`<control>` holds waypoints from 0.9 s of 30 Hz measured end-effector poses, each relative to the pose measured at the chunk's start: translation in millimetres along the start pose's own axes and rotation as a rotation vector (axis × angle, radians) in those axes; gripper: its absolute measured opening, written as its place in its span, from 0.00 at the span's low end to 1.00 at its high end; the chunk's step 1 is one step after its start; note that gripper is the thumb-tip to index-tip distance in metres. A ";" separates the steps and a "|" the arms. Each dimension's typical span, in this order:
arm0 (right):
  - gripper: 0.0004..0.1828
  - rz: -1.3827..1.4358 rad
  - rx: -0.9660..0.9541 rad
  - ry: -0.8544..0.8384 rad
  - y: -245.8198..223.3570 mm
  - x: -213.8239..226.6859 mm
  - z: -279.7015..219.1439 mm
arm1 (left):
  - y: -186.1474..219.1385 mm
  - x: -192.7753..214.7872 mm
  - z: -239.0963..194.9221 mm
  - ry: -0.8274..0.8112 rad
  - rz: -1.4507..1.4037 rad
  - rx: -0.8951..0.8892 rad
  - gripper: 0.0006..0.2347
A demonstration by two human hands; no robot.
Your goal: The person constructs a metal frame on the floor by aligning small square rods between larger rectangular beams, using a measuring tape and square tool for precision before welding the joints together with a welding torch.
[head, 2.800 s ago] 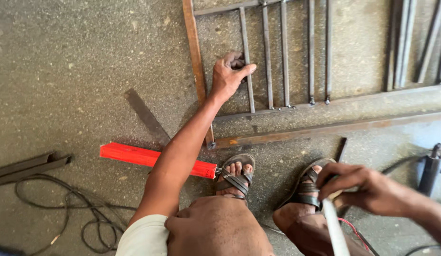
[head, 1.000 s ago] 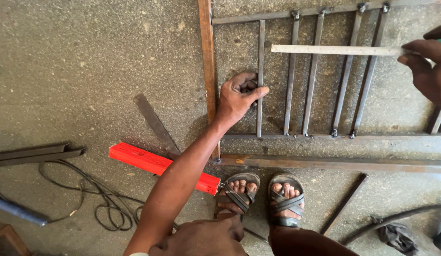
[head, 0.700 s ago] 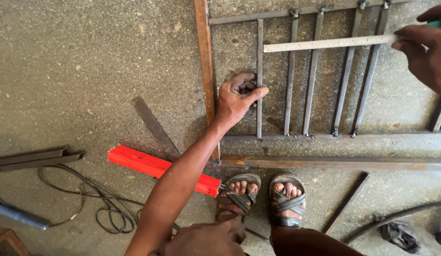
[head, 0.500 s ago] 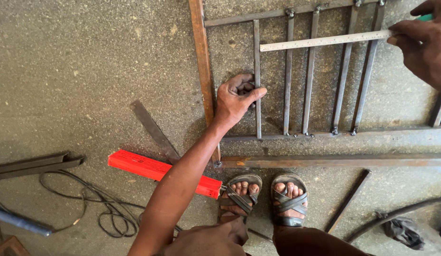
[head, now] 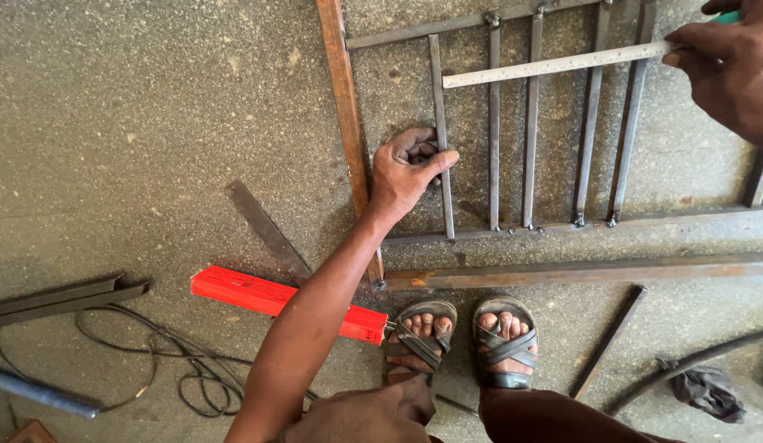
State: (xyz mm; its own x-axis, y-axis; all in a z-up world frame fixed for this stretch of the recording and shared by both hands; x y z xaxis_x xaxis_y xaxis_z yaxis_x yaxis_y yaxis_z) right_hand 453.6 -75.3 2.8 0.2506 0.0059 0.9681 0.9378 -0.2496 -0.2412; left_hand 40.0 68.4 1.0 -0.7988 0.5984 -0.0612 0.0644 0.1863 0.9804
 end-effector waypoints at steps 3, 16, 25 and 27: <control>0.09 -0.034 0.013 0.004 -6.7 3.1 1.9 | -2.6 -0.2 0.7 0.000 0.005 0.005 0.12; 0.07 0.122 -0.065 -0.036 -21.7 6.7 13.5 | -7.5 -0.7 0.6 -0.002 -0.016 0.006 0.14; 0.04 0.122 -0.070 -0.087 -28.8 9.2 16.4 | -5.2 -0.8 0.9 -0.031 0.025 -0.022 0.12; 0.04 0.166 -0.015 -0.028 -23.5 4.2 15.0 | 1.7 2.2 4.0 -0.019 0.123 -0.123 0.13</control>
State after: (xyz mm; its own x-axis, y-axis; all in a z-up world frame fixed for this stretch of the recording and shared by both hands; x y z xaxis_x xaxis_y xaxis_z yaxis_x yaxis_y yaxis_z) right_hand 436.2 -54.9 11.5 0.4089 -0.0095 0.9125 0.8793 -0.2634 -0.3968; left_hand 40.7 73.2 1.8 -0.7781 0.6255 0.0580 0.0864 0.0151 0.9961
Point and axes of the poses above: each hand's wrist, its own z-axis towards the middle knuckle, its own x-axis out of the back of the hand, y = z × x, the point moved 9 cm from there along z, towards the middle knuckle, and after that the axes turned 14 degrees about -x, right-handed, at the moved point
